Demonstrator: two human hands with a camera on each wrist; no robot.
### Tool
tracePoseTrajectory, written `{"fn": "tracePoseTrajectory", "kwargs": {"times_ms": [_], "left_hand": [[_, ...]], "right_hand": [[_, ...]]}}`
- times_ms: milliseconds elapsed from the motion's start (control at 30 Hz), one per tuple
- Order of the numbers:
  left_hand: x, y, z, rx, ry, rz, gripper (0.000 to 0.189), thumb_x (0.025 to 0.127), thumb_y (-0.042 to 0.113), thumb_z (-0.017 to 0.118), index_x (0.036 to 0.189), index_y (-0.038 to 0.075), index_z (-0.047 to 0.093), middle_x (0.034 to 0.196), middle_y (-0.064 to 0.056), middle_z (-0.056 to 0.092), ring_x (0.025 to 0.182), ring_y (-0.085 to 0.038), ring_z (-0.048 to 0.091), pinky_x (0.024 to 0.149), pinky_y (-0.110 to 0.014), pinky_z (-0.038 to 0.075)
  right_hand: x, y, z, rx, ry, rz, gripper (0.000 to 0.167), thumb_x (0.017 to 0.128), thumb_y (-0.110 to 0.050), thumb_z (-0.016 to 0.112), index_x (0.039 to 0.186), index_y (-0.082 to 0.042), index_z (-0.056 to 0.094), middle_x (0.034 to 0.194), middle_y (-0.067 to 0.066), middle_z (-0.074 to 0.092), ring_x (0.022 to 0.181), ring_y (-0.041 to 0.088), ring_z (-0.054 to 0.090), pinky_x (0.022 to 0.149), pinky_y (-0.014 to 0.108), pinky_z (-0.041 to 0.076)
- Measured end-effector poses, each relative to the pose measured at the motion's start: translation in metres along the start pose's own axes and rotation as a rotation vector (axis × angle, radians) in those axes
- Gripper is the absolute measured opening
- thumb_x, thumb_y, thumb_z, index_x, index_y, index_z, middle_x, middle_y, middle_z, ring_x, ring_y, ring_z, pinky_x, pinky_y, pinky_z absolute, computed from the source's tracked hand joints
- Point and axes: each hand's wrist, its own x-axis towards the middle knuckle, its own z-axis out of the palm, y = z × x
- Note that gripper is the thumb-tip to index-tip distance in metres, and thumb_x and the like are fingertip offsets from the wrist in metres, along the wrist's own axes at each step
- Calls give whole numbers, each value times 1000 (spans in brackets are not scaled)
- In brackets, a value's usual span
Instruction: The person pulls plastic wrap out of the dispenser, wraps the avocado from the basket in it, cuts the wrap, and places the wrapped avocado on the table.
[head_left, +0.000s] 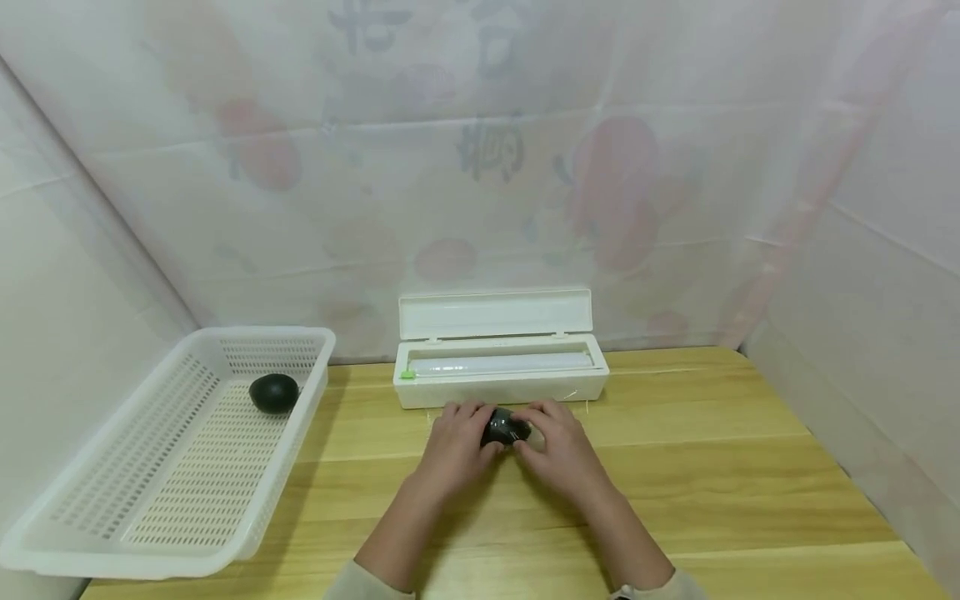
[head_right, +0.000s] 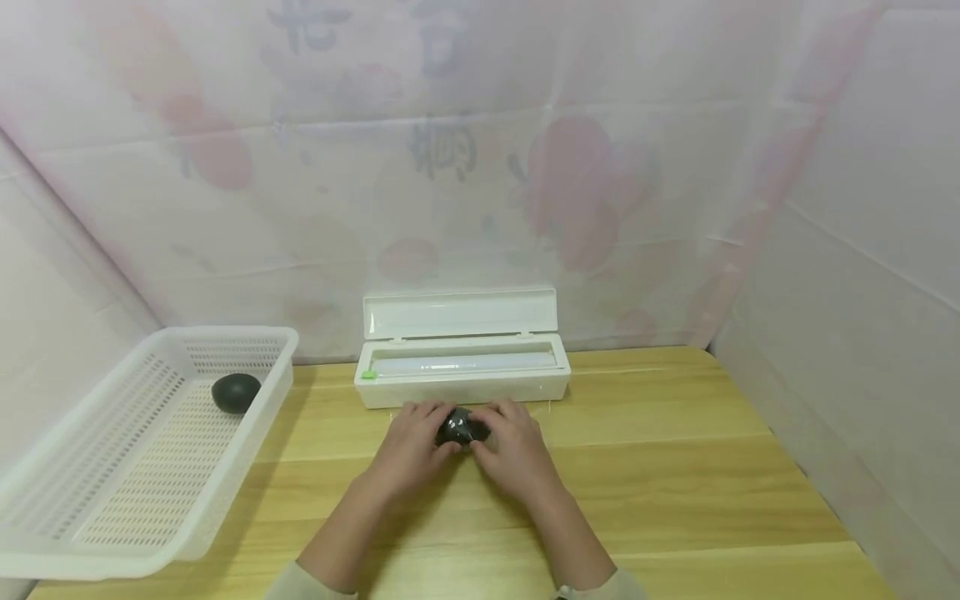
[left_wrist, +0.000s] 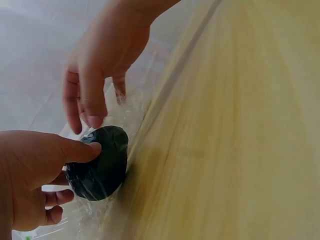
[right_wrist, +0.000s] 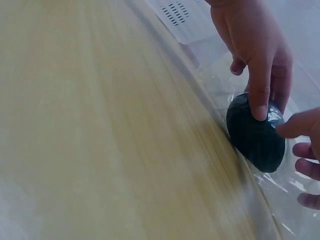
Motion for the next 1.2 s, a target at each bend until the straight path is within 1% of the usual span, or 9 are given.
{"fn": "tracePoseTrajectory", "kwargs": {"times_ms": [100,200,367,467,633,800,967,1100,1200], "left_hand": [[2,-1,-1,-39,-21,-39,60,89,32,74,140,12,50,132,-5,62,112,-27,52,94,-43,46],[3,-1,-2,-89,-36,-72,59,90,30,72,140,13,48,130,-4,63,111,-26,52,96,-43,45],[6,-1,-3,-102,-34,-35,44,92,29,69,130,14,54,125,-3,66,106,-24,52,93,-40,45],[8,-1,-3,-90,-21,-6,45,93,29,69,130,11,54,129,-6,61,111,-26,51,95,-40,46],[10,-2,-2,-89,-3,4,45,93,28,69,130,7,56,132,-9,52,115,-28,50,96,-41,49],[10,-3,-1,-73,11,1,44,92,28,70,130,8,57,128,-8,54,112,-27,52,94,-41,50],[8,-3,0,-46,21,0,46,92,29,69,132,9,58,128,-8,56,111,-27,53,93,-42,50],[7,-3,2,-28,20,-8,48,94,31,66,136,10,56,129,-8,56,113,-27,53,94,-41,50],[7,-2,4,1,20,-11,49,96,33,63,139,11,55,130,-8,55,114,-28,52,93,-42,50]], "right_hand": [[1,2,2,-27,20,-35,36,72,-6,84,105,-14,73,105,-1,65,104,24,59,92,48,47],[1,5,2,-41,42,-52,31,73,-4,82,102,-13,73,103,0,68,102,26,63,95,51,45],[3,11,1,4,100,-60,21,75,0,75,91,-13,73,99,-1,72,98,25,67,93,47,49],[4,15,1,26,128,-51,20,75,4,74,86,-13,71,95,-1,72,95,22,68,87,43,53],[5,18,1,-45,154,-11,18,75,2,81,83,-14,74,88,-2,67,87,22,62,76,39,53],[6,22,6,-103,178,72,13,76,-9,84,85,-13,77,80,0,64,80,22,52,70,39,43],[3,24,9,-94,165,136,7,79,-12,82,84,-14,78,76,-2,70,73,18,59,68,43,44],[2,22,9,-128,159,187,7,85,-11,74,88,-14,79,83,0,75,80,22,64,72,47,42],[3,19,6,-158,231,192,12,84,-10,69,91,-13,79,89,2,73,87,26,60,73,49,39]]}}
